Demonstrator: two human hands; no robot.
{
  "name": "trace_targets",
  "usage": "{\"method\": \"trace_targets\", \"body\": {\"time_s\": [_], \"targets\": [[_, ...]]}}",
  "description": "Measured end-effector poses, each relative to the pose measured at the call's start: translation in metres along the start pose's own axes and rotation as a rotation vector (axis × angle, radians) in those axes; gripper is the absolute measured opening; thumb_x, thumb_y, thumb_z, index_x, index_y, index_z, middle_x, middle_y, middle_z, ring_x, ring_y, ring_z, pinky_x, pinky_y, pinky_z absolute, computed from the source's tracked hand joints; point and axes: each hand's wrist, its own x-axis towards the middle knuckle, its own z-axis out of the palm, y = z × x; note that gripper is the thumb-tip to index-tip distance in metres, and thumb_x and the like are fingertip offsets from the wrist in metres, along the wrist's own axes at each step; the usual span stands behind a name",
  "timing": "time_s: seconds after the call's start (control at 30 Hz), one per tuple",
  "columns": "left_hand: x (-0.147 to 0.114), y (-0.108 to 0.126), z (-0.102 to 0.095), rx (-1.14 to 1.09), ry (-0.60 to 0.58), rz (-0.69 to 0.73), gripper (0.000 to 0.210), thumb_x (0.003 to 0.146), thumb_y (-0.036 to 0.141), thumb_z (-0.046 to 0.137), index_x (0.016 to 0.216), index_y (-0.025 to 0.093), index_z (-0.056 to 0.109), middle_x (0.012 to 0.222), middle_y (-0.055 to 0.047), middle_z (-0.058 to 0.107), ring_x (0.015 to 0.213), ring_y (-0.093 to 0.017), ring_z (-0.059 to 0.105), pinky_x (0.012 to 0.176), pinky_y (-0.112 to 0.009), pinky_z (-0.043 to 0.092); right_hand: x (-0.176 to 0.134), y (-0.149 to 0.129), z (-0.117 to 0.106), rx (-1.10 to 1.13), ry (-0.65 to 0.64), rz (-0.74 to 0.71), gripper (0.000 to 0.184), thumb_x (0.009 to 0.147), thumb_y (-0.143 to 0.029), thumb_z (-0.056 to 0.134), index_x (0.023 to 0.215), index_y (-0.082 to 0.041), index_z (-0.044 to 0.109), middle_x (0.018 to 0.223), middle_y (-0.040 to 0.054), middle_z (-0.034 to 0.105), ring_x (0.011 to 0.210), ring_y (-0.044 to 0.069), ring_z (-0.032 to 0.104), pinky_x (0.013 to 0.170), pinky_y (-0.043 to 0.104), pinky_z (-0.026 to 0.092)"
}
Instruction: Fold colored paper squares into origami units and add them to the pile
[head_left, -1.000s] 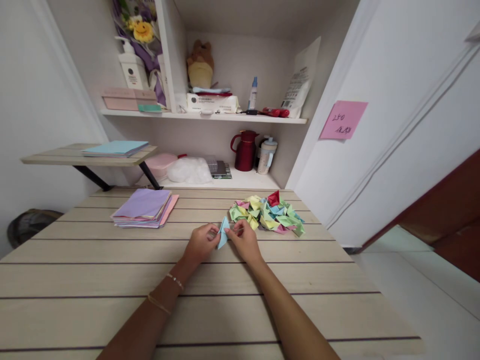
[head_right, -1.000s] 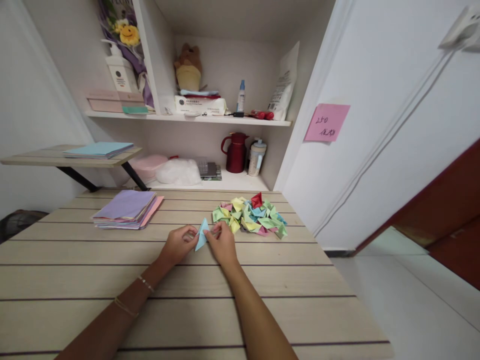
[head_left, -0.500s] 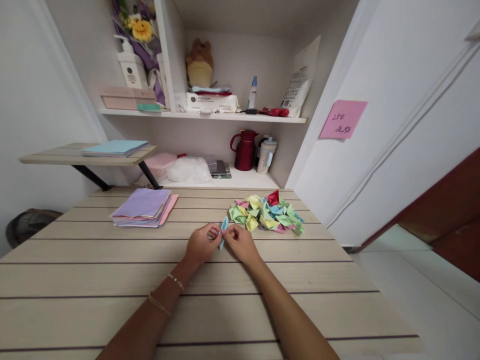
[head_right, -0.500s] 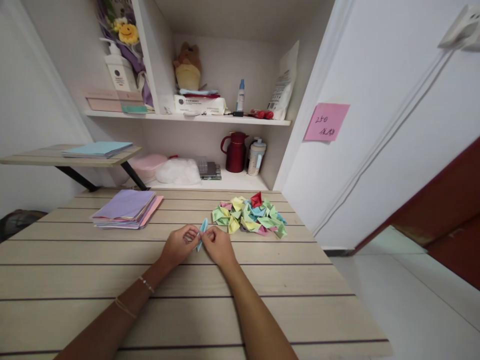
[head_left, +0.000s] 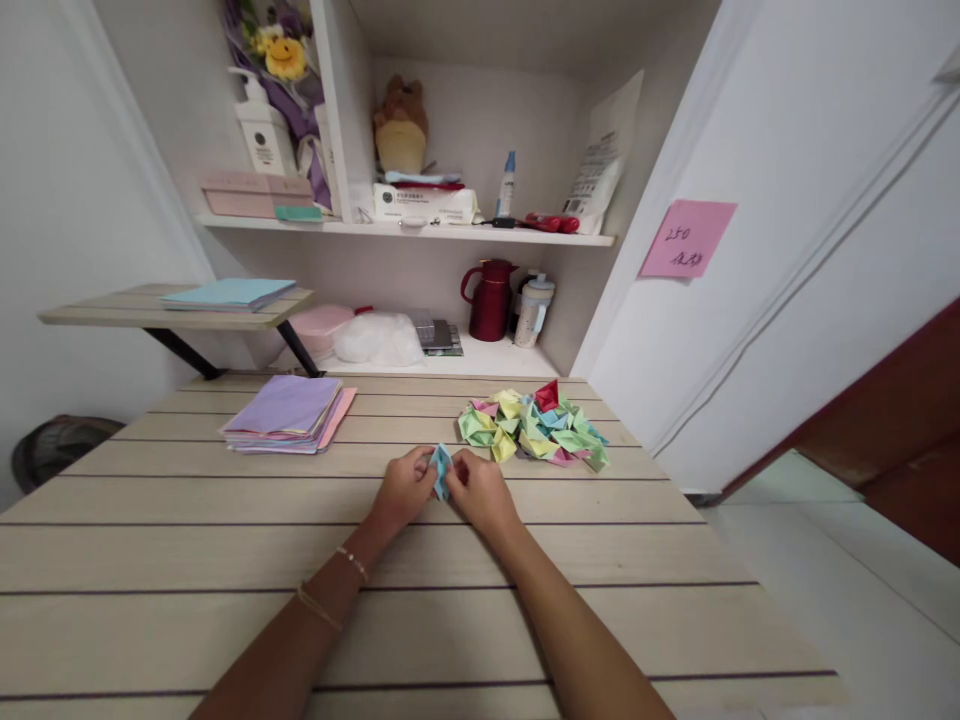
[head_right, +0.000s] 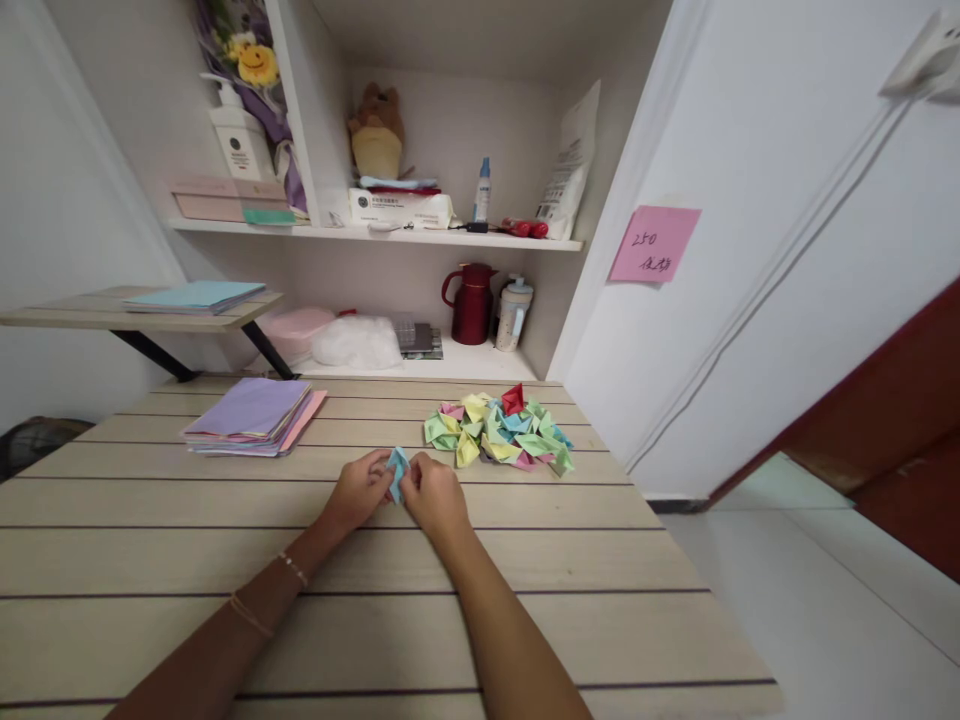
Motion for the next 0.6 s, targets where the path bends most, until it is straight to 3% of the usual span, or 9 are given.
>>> {"method": "trace_targets", "body": {"time_s": [0.13, 0.23, 0.33, 0.43, 0.6], "targets": [[-0.003, 0.007, 0.002, 0.028, 0.003, 0.036, 0.024, 0.073, 0.024, 0.053, 0.092, 0.014, 0.064, 0.066, -0.004, 0.067, 0.056, -0.014, 0.062, 0.051, -0.021, 0.048, -0.001, -0.004, -0.003, -0.105, 0.032, 0.058, 0.023, 0.077, -0.023, 0.049, 0.094, -0.016, 0.063, 0.067, 0.0058, 0.066, 0.061, 0.016, 0.058, 0.058, 0.023, 0.038], [-0.006, 0.012, 0.005, 0.008, -0.001, 0.056, 0.027, 0.073, 0.025, 0.055, 0.097, 0.016, 0.065, 0.071, -0.004, 0.069, 0.059, -0.014, 0.063, 0.054, -0.021, 0.049, -0.001, -0.002, -0.001, -0.064, 0.038, 0.062, 0.030, 0.078, -0.019, 0.047, 0.101, -0.016, 0.064, 0.076, 0.0091, 0.069, 0.066, 0.018, 0.060, 0.061, 0.024, 0.040], [-0.006, 0.015, 0.007, -0.149, 0.008, -0.006, 0.032, 0.071, 0.026, 0.058, 0.100, 0.015, 0.064, 0.072, -0.004, 0.069, 0.061, -0.015, 0.064, 0.057, -0.023, 0.051, 0.001, 0.005, 0.002, 0.164, 0.026, 0.089, 0.035, 0.077, -0.017, 0.045, 0.108, -0.016, 0.063, 0.080, 0.0080, 0.069, 0.062, 0.017, 0.060, 0.060, 0.025, 0.044], [-0.001, 0.017, 0.003, -0.360, -0.005, -0.119, 0.031, 0.063, 0.025, 0.067, 0.091, 0.012, 0.067, 0.072, -0.006, 0.070, 0.062, -0.016, 0.064, 0.059, -0.025, 0.053, 0.005, 0.011, 0.001, 0.513, -0.046, 0.179, 0.041, 0.077, -0.023, 0.047, 0.116, -0.016, 0.058, 0.069, 0.0033, 0.068, 0.050, 0.015, 0.059, 0.050, 0.027, 0.047], [0.005, 0.018, -0.008, -0.544, -0.022, -0.229, 0.031, 0.050, 0.019, 0.077, 0.079, 0.009, 0.069, 0.077, -0.009, 0.071, 0.067, -0.016, 0.065, 0.065, -0.025, 0.052, 0.010, 0.013, -0.009, 0.938, -0.183, 0.225, 0.042, 0.069, -0.028, 0.062, 0.110, -0.018, 0.062, 0.073, 0.0011, 0.068, 0.057, 0.015, 0.062, 0.056, 0.030, 0.052]]}}
